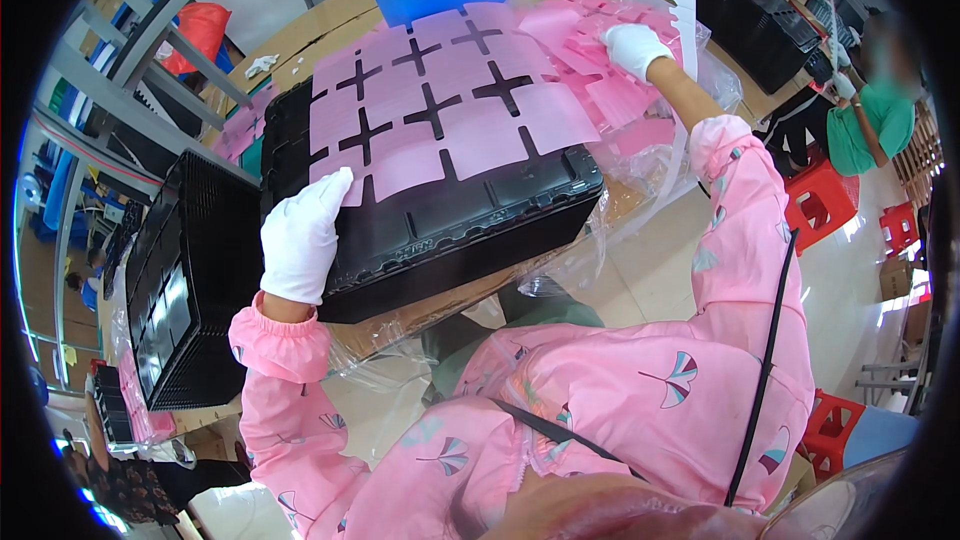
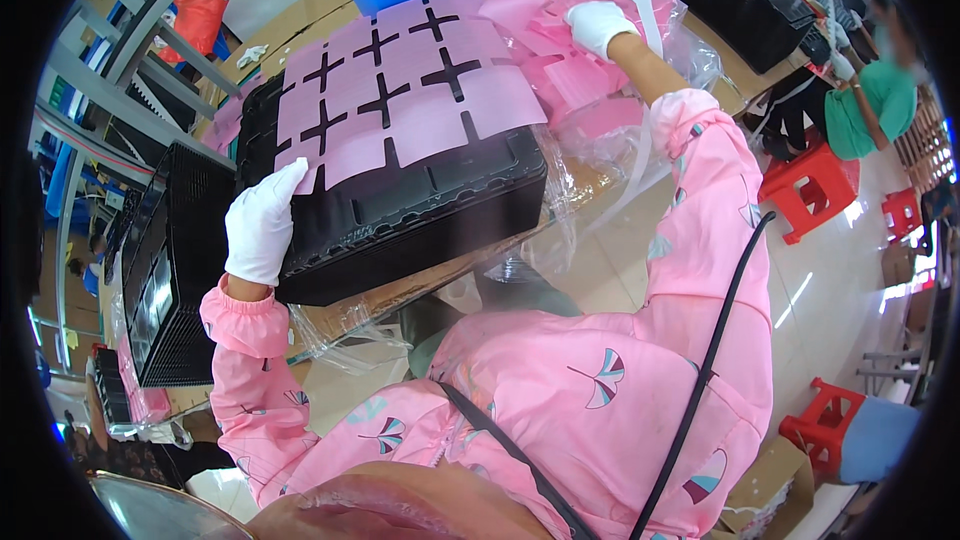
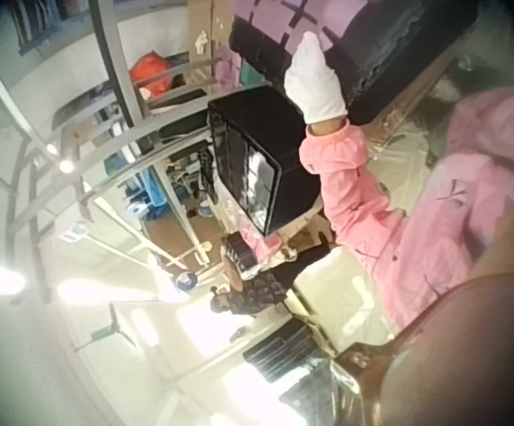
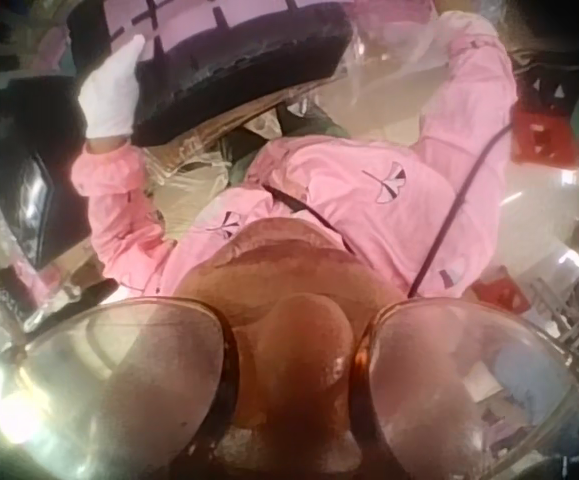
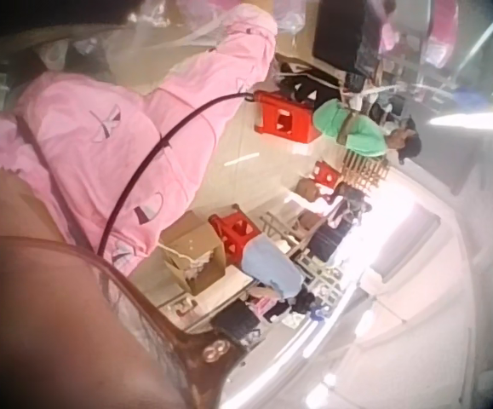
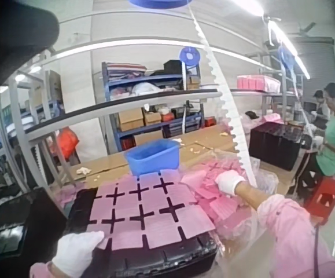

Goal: Applying protective pink foam inserts and securing a component inside a black plastic casing using white adhesive strips.

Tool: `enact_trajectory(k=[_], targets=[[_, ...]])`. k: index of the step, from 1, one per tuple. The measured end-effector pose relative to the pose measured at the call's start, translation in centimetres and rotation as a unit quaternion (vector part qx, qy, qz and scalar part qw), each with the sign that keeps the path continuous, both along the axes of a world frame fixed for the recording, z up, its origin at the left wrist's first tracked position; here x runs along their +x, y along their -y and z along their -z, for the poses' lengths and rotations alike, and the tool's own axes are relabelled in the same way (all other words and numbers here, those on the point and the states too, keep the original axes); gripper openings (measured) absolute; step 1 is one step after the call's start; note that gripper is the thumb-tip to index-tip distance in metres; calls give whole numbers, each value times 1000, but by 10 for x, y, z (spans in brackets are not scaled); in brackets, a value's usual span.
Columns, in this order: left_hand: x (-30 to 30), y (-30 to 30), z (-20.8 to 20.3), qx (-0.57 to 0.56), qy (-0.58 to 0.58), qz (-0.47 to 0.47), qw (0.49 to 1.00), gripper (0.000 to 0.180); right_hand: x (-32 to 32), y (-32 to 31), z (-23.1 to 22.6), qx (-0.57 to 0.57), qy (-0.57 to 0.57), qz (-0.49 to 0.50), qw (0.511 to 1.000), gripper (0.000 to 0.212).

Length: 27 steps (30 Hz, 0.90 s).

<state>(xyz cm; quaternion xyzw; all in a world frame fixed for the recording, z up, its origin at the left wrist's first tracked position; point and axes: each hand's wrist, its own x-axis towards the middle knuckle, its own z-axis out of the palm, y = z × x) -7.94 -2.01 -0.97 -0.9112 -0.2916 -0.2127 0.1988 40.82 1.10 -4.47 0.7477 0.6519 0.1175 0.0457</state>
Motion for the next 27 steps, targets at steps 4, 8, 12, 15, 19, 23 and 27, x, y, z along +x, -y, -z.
enact_trajectory(k=[4, 8, 12, 15, 19, 23, 27], targets=[[3, 2, -4, 8, -1, 12, 1000, 43, 21, -18, 17, -134, -49, 22, 990, 34], [-3, 3, -5, 16, -7, 20, 1000, 45, 14, -12, -26, -52, -181, -16, 982, 54], [-8, 6, -5, 32, -7, 8, 999, 46, 10, -2, -44, 21, -225, -93, 970, 70], [-8, 7, -6, 32, -11, 9, 999, 46, 1, 5, -58, 17, -157, -48, 986, 72], [-8, 12, -7, 40, -11, -2, 999, 43, -41, 39, -59, 137, -149, -147, 968, 64], [-16, 21, -7, 50, -22, -13, 998, 48, -111, 91, -63, 187, -138, -335, 913, 51], [-16, 23, -11, 54, -23, -15, 998, 46, -133, 117, -51, 128, -155, -373, 906, 52]])
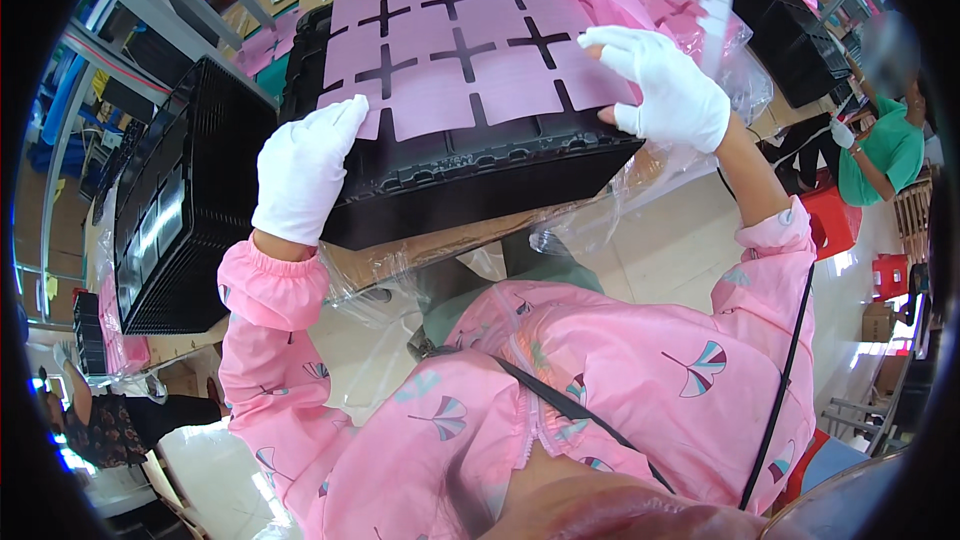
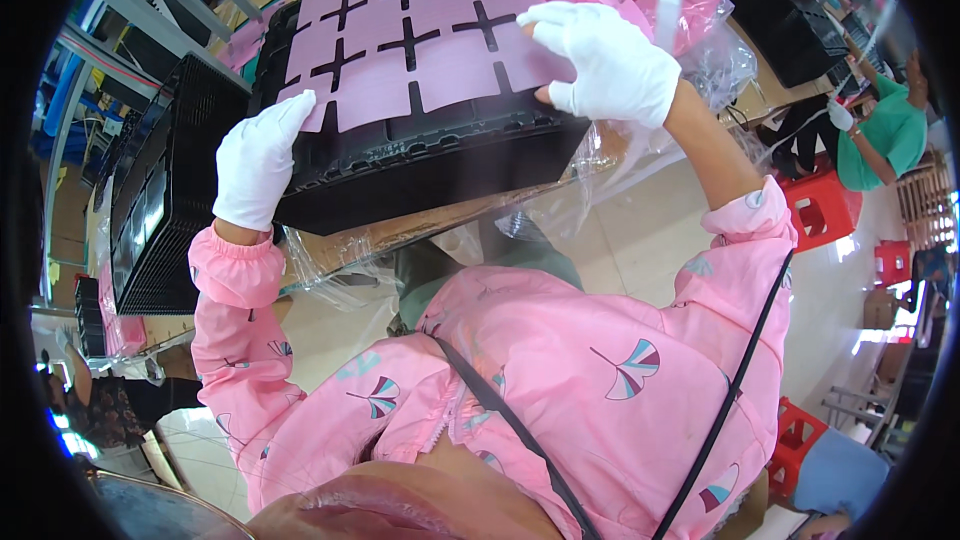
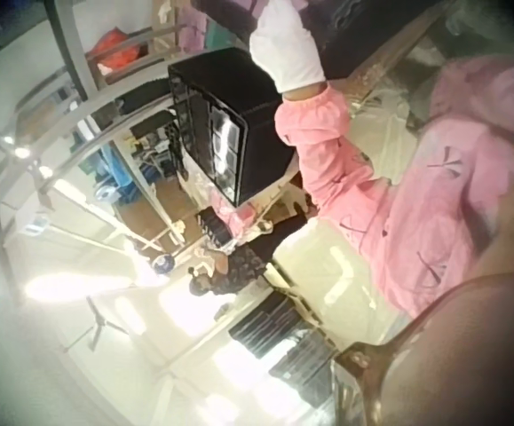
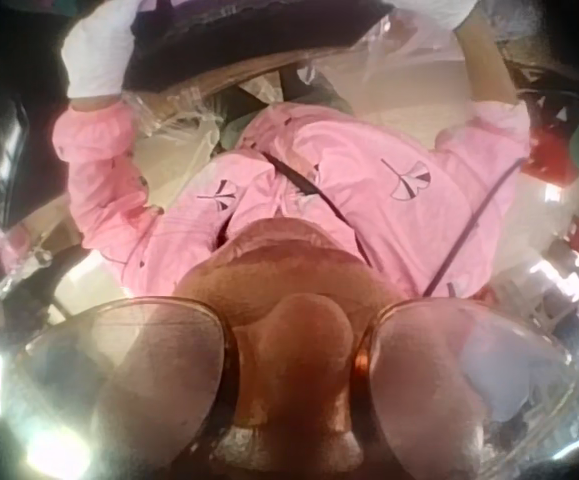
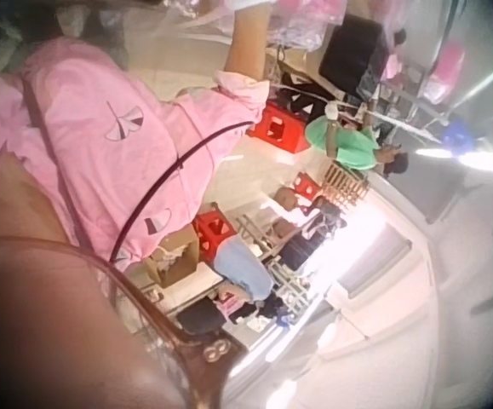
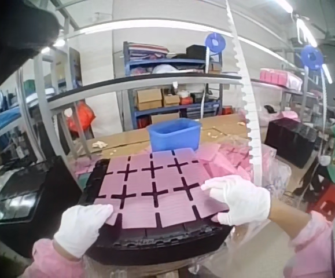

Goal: Applying protective pink foam inserts and securing a component inside a black plastic casing using white adhesive strips.

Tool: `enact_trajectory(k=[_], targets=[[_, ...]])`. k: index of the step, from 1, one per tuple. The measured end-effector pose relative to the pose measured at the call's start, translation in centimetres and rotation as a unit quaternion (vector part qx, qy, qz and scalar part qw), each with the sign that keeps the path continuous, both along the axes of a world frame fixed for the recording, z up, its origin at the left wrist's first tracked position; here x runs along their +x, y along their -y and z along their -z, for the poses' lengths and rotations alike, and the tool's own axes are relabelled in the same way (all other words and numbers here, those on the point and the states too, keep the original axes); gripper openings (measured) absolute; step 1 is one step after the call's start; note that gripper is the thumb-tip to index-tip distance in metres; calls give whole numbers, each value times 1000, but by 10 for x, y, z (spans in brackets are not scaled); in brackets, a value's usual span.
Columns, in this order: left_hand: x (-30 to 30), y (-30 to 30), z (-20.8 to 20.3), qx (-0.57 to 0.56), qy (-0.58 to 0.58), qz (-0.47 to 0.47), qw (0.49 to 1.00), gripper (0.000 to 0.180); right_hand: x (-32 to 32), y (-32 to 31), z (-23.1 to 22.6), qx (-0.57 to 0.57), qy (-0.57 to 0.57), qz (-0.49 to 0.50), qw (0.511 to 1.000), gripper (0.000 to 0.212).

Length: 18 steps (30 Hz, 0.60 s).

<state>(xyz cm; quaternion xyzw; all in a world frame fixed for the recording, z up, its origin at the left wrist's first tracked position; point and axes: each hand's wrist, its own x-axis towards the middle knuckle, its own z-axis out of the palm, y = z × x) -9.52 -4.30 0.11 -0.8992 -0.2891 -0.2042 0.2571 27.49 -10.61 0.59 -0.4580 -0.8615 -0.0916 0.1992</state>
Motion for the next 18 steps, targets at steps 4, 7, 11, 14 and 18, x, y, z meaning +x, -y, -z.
enact_trajectory(k=[4, 7, 11, 14, 18], targets=[[-5, 2, 0, -7, -1, -22, 1000, 44, -11, 7, 5, 13, 38, 29, 999, 47], [-9, 6, -1, -15, -2, -39, 999, 45, -17, 9, 6, 37, 78, 79, 993, 39], [-15, 6, 0, -15, -1, -37, 999, 46, -11, -1, 17, 31, 82, 51, 995, 34], [-18, 11, 2, -14, 4, -22, 1000, 46, -13, -1, 27, 52, 58, 30, 996, 27], [-20, 17, 3, -26, -4, -42, 999, 45, -19, 4, 26, 42, 26, 26, 998, 25]])
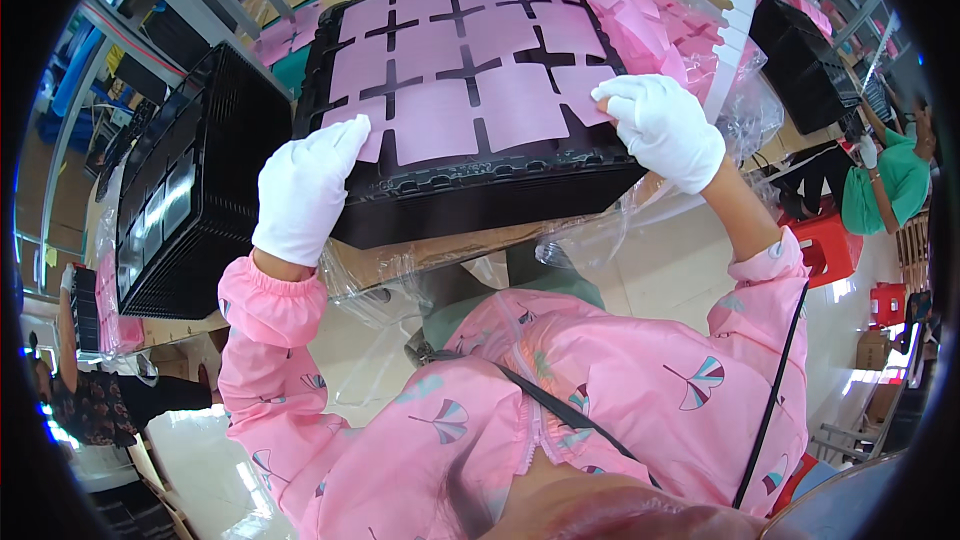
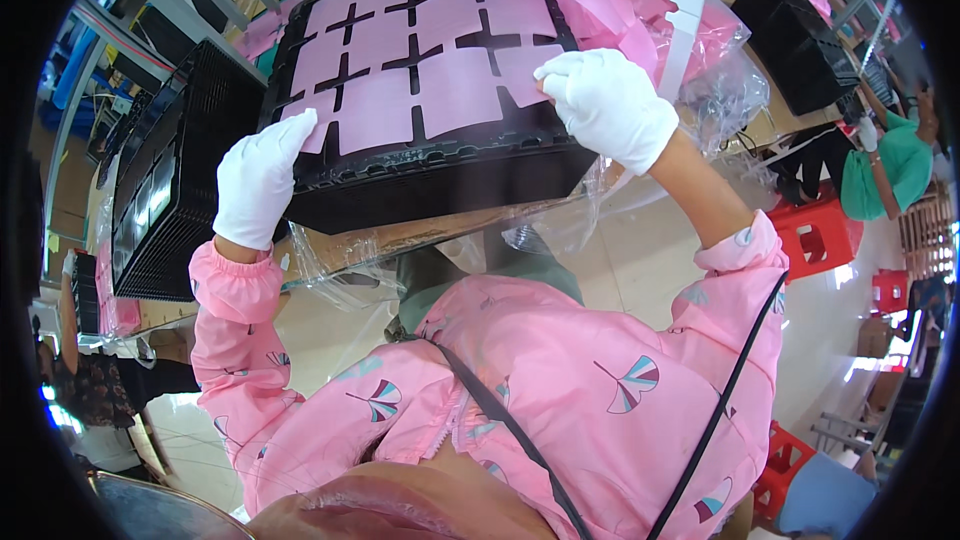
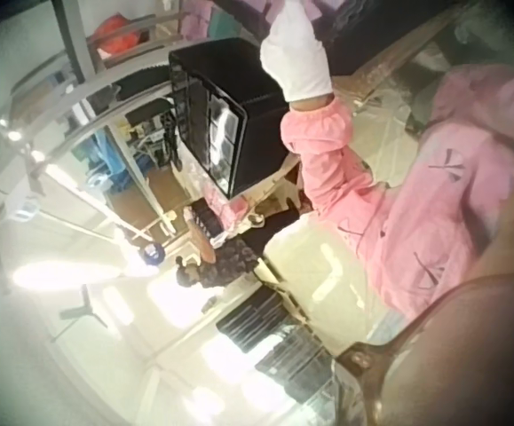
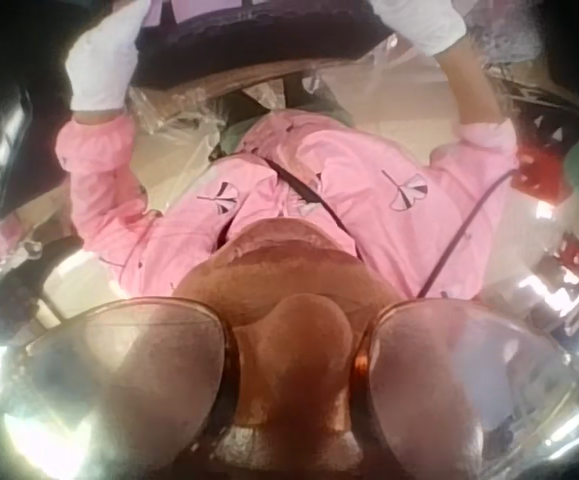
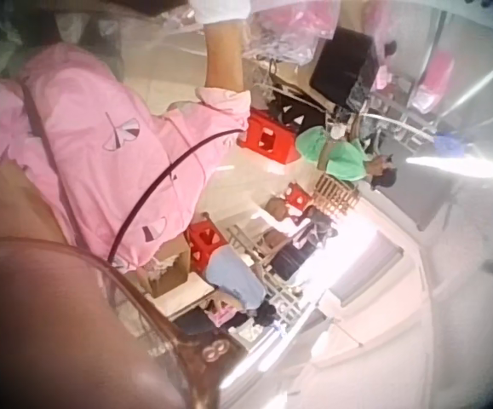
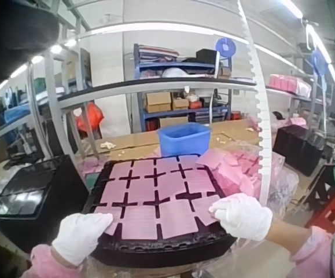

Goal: Applying protective pink foam inserts and securing a component inside a black plastic casing using white adhesive strips.

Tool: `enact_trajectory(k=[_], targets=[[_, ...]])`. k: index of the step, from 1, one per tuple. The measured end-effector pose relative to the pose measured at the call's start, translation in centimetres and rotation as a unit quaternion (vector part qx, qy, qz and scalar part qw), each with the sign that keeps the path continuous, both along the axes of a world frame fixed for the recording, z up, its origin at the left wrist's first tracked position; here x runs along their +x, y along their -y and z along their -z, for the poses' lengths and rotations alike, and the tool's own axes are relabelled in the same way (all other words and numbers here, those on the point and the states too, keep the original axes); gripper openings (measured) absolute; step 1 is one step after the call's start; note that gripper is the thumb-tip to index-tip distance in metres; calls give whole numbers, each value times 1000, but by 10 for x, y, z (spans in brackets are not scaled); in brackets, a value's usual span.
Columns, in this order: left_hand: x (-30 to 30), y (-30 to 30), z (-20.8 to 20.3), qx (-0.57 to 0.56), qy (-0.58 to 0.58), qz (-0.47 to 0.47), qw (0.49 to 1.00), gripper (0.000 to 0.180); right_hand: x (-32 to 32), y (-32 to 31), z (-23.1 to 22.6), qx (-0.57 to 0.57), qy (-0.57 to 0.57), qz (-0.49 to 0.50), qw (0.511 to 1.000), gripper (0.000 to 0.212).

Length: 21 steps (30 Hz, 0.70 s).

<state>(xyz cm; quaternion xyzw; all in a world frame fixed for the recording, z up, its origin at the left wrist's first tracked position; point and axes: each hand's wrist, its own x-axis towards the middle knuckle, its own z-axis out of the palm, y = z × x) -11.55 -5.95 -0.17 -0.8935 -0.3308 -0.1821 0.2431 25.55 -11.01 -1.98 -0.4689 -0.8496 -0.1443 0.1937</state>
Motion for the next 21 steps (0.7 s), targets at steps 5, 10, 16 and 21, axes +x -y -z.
enact_trajectory(k=[5, 10, 16, 21], targets=[[-2, 5, -1, -25, -10, -11, 1000, 46, -3, -1, -1, -3, -1, -3, 1000, 18], [-4, 8, -3, -34, -21, -14, 999, 47, -8, 1, -4, 12, 7, -15, 1000, 13], [-8, 7, -3, -20, -14, -1, 1000, 46, -10, 0, -4, -29, 15, 1, 999, 15], [-11, 4, -1, -30, -14, -1, 999, 43, -13, -2, -7, -33, 34, -1, 999, 14]])
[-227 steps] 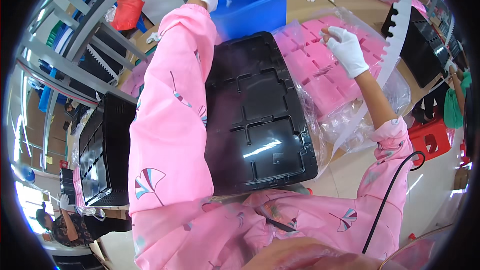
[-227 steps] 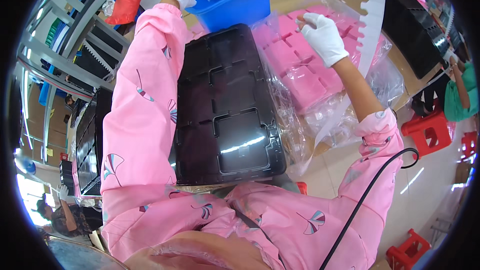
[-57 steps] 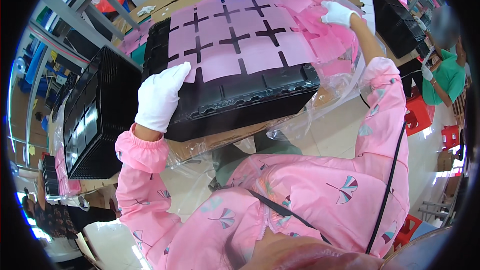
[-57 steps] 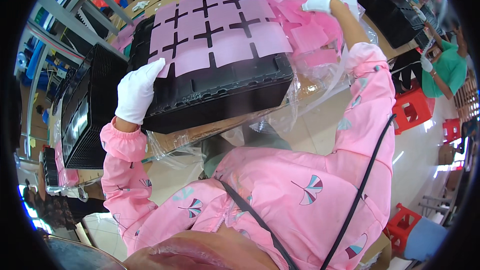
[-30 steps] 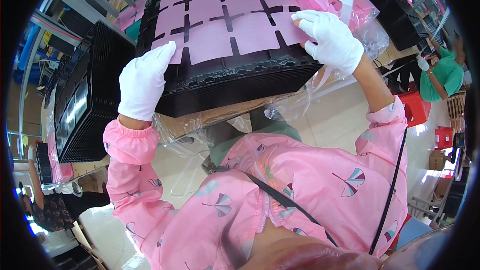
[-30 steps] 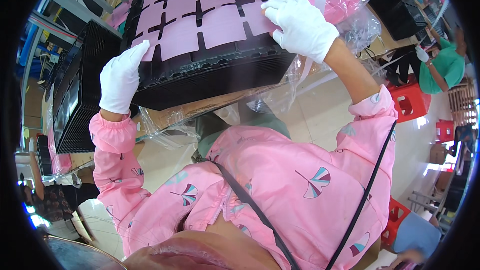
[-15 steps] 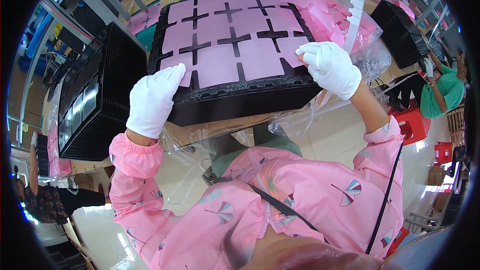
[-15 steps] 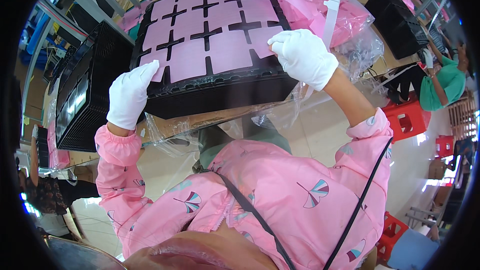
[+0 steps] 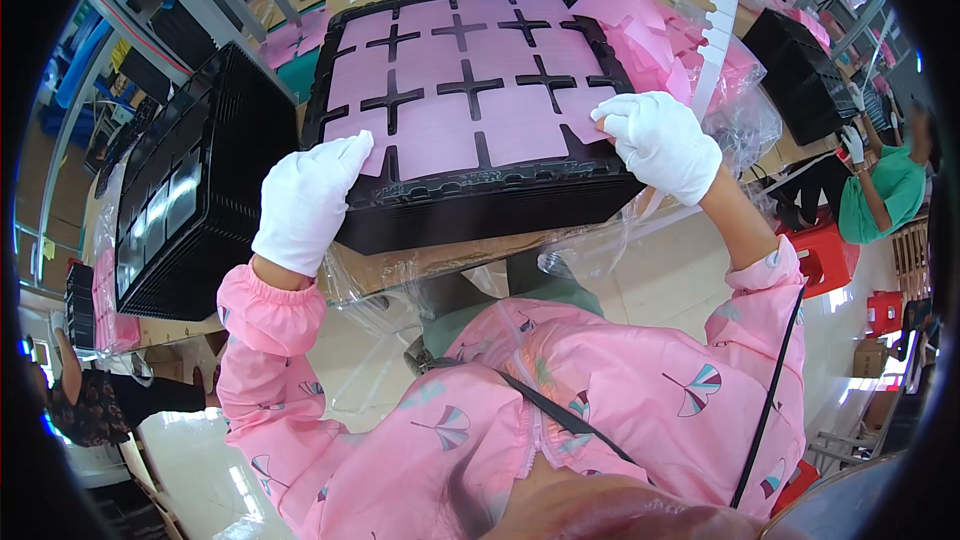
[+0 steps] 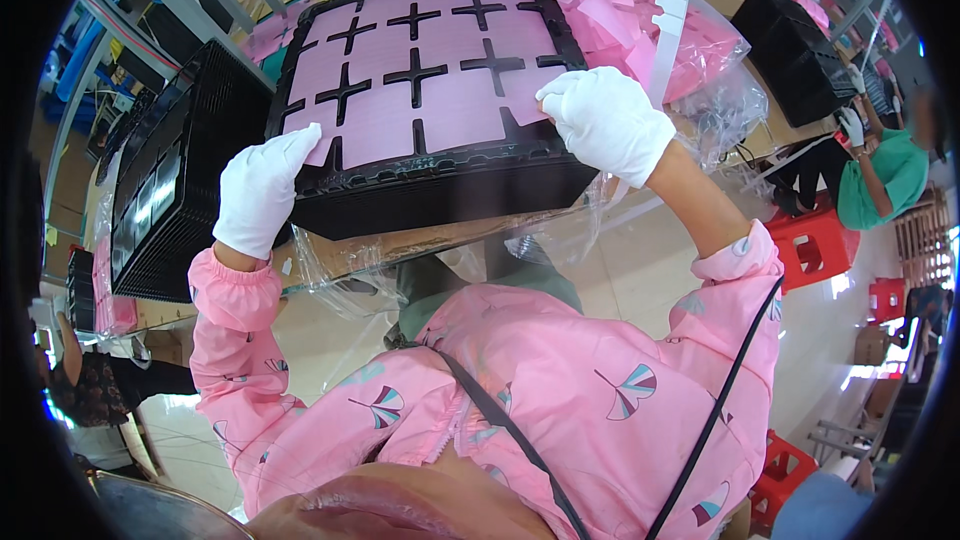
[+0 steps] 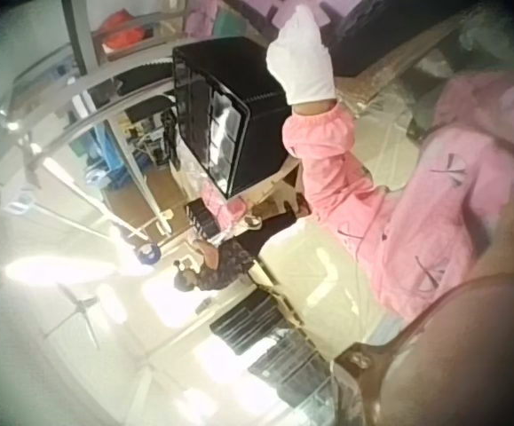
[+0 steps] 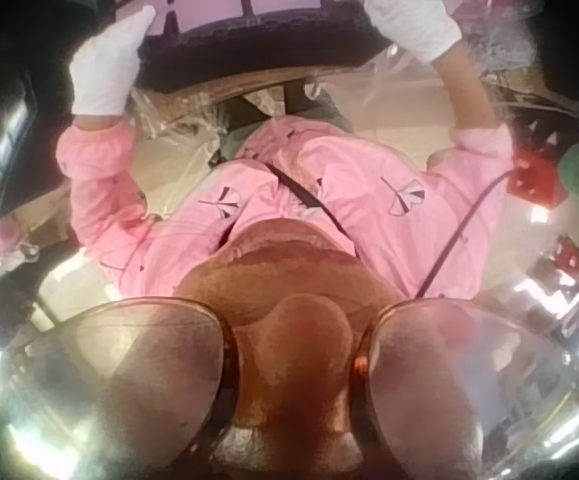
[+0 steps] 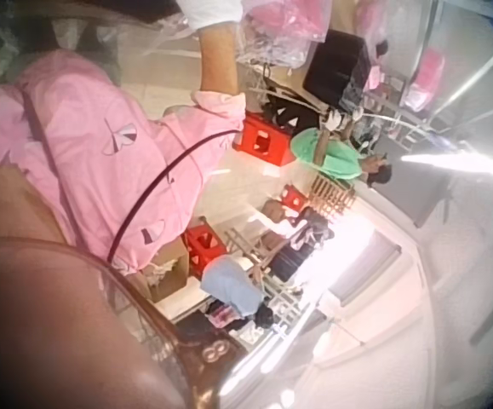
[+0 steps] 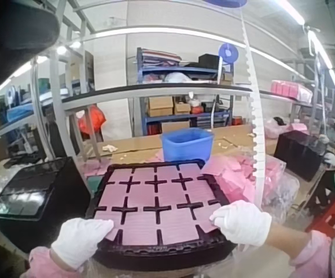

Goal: Applying protective pink foam inserts and securing a component inside a black plastic casing using white adhesive strips.

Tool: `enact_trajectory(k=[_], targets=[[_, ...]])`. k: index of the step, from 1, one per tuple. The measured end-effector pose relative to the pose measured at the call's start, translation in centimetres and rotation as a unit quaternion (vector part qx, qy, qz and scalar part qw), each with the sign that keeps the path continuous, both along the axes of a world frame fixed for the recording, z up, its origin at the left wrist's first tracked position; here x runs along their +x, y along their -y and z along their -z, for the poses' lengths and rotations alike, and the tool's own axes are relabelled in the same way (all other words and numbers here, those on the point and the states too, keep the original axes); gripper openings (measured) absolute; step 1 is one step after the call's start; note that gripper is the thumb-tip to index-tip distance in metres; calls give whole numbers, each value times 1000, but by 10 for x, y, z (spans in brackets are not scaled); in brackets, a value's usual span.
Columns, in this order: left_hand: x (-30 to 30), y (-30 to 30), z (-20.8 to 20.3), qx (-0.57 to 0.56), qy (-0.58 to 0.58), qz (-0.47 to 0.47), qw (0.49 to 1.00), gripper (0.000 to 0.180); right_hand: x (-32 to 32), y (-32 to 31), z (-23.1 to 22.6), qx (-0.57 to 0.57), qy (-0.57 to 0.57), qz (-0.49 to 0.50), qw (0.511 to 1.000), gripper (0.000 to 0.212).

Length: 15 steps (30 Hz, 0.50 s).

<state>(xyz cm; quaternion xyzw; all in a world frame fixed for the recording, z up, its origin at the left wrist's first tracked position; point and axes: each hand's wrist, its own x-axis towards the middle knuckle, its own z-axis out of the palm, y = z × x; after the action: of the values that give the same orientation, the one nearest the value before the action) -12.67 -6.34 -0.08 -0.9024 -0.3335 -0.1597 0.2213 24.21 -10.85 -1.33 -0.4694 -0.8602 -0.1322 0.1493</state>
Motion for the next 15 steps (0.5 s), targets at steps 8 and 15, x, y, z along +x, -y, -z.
enact_trajectory(k=[8, 15], targets=[[-2, -4, 3, -20, 8, -3, 1000, 42, -4, 2, -4, -57, -1, 19, 998, 16], [-5, 0, -15, -182, 71, -9, 981, 34, -2, 0, -24, -185, -128, 11, 974, 46]])
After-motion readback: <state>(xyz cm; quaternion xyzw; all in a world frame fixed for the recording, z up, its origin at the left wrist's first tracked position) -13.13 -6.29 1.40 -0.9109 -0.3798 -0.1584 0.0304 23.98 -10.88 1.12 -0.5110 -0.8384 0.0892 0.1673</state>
